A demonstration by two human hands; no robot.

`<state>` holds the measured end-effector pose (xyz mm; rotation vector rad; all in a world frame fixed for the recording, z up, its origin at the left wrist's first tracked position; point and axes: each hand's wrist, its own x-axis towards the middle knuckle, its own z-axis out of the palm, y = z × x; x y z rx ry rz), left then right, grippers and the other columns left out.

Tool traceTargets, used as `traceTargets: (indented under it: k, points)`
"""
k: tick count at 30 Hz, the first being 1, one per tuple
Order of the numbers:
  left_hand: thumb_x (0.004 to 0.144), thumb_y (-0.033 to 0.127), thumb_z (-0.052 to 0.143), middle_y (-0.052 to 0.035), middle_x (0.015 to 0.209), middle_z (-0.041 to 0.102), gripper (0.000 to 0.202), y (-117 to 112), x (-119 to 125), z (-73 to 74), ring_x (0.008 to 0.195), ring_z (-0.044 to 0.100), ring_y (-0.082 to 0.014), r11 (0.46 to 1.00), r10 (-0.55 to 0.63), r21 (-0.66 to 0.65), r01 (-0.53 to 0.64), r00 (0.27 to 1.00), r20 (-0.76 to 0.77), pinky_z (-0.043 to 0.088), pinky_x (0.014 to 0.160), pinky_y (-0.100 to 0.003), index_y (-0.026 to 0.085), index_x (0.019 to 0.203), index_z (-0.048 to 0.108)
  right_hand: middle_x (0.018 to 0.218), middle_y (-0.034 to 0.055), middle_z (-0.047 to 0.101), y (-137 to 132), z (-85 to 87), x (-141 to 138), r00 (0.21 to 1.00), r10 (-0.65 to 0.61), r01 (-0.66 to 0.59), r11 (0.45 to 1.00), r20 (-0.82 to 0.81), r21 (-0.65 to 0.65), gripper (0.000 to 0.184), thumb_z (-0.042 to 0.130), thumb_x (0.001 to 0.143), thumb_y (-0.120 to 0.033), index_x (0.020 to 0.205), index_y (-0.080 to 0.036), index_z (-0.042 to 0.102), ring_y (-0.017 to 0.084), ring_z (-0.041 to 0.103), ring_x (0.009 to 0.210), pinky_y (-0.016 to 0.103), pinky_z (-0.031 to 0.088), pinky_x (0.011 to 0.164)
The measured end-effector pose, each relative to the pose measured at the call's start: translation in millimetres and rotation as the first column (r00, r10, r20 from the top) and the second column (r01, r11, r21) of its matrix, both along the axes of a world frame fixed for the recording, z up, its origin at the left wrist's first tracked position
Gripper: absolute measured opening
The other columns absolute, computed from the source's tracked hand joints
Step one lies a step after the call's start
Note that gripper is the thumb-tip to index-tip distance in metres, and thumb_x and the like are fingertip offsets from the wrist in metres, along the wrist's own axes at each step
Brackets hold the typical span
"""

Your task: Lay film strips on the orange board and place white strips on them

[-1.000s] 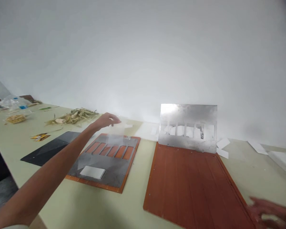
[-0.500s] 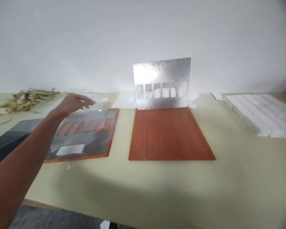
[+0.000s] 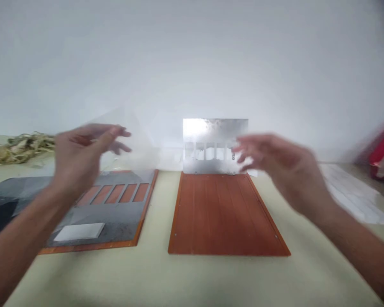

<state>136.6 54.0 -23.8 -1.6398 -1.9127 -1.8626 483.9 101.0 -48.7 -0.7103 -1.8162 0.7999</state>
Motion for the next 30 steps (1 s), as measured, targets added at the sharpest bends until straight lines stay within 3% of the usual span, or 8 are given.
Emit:
traceTargets:
  k: [3, 7, 11, 15, 20, 24, 27, 30]
  points:
    - [0.090, 0.040, 0.067, -0.0078, 0.112, 0.073, 0.032, -21, 59, -27.7, 0.068, 0.069, -0.0126, 0.957, -0.271, 0.003, 0.290, 0.892, 0.362, 0.054, 0.078, -0.032, 0.012, 0.104, 0.073, 0.096, 0.0036, 0.069, -22, -33.2, -16, 1.000, 0.009, -0.007, 0.996, 0.020, -0.088, 0.025, 0.071, 0.089, -0.035, 0.110, -0.022, 0.067, 0.014, 0.067, 0.074, 0.029, 0.061, 0.068]
    - [0.087, 0.041, 0.071, -0.0073, 0.114, 0.074, 0.032, -43, 123, -94.2, 0.097, 0.070, -0.0201, 0.804, -0.347, 0.010, 0.595, 0.454, 0.821, 0.056, 0.087, -0.031, 0.019, 0.111, 0.074, 0.111, 0.0051, 0.066, -55, -84.2, -25, 0.990, -0.085, 0.074, 0.992, 0.111, 0.100, 0.050, 0.082, 0.077, -0.033, 0.120, -0.024, 0.060, 0.013, 0.064, 0.074, 0.028, 0.061, 0.064]
    - [0.092, 0.041, 0.066, -0.0067, 0.120, 0.071, 0.032, -60, 156, -140.8, 0.114, 0.064, -0.0209, 0.698, -0.327, 0.099, 0.709, 0.192, 0.925, 0.052, 0.099, -0.031, 0.022, 0.117, 0.072, 0.122, 0.0115, 0.063, -69, -109.2, -16, 0.917, -0.307, 0.161, 0.868, 0.254, 0.470, 0.056, 0.076, 0.084, -0.040, 0.131, -0.020, 0.052, 0.024, 0.065, 0.099, 0.039, 0.060, 0.080]
    - [0.085, 0.045, 0.073, -0.0063, 0.120, 0.070, 0.033, -68, 165, -156.9, 0.119, 0.060, -0.0197, 0.655, -0.203, 0.093, 0.750, 0.055, 0.978, 0.047, 0.105, -0.029, 0.021, 0.108, 0.076, 0.130, 0.0130, 0.060, -70, -123.6, -4, 0.863, -0.350, 0.135, 0.855, 0.365, 0.501, 0.059, 0.071, 0.089, -0.041, 0.138, -0.018, 0.048, 0.028, 0.060, 0.114, 0.044, 0.055, 0.089]
    - [0.060, 0.050, 0.090, -0.0001, 0.094, 0.070, 0.040, -71, 160, -163.6, 0.097, 0.061, -0.0111, 0.704, 0.066, -0.086, 0.705, 0.056, 0.996, 0.048, 0.089, -0.018, 0.023, 0.087, 0.077, 0.137, 0.0121, 0.056, -72, -135.6, -1, 0.829, -0.321, 0.061, 0.866, 0.458, 0.496, 0.066, 0.071, 0.088, -0.049, 0.141, -0.018, 0.048, 0.030, 0.052, 0.121, 0.050, 0.048, 0.099]
    - [0.080, 0.048, 0.077, 0.0020, 0.081, 0.061, 0.033, -65, 154, -168.8, 0.070, 0.052, -0.0062, 0.656, -0.105, -0.019, 0.755, 0.116, 0.988, 0.047, 0.069, -0.017, 0.022, 0.099, 0.075, 0.145, 0.0146, 0.050, -77, -139.9, -2, 0.806, -0.292, 0.011, 0.878, 0.515, 0.479, 0.080, 0.070, 0.086, -0.053, 0.149, -0.013, 0.040, 0.034, 0.046, 0.127, 0.053, 0.046, 0.098]
    - [0.087, 0.040, 0.073, 0.0003, 0.093, 0.062, 0.033, -58, 152, -168.7, 0.072, 0.055, -0.0059, 0.672, -0.142, -0.007, 0.740, 0.138, 0.980, 0.050, 0.073, -0.019, 0.023, 0.114, 0.071, 0.141, 0.0155, 0.052, -80, -143.2, 1, 0.801, -0.302, 0.004, 0.866, 0.517, 0.500, 0.060, 0.065, 0.093, -0.032, 0.145, -0.011, 0.046, 0.034, 0.046, 0.127, 0.054, 0.044, 0.098]
    - [0.086, 0.037, 0.075, -0.0013, 0.093, 0.063, 0.029, -52, 151, -166.8, 0.076, 0.058, -0.0072, 0.671, -0.156, -0.017, 0.741, 0.164, 0.974, 0.052, 0.077, -0.020, 0.020, 0.109, 0.072, 0.126, 0.0136, 0.062, -80, -143.2, 7, 0.842, -0.293, 0.033, 0.865, 0.452, 0.500, 0.042, 0.057, 0.092, -0.007, 0.133, -0.009, 0.058, 0.028, 0.054, 0.117, 0.047, 0.046, 0.096]
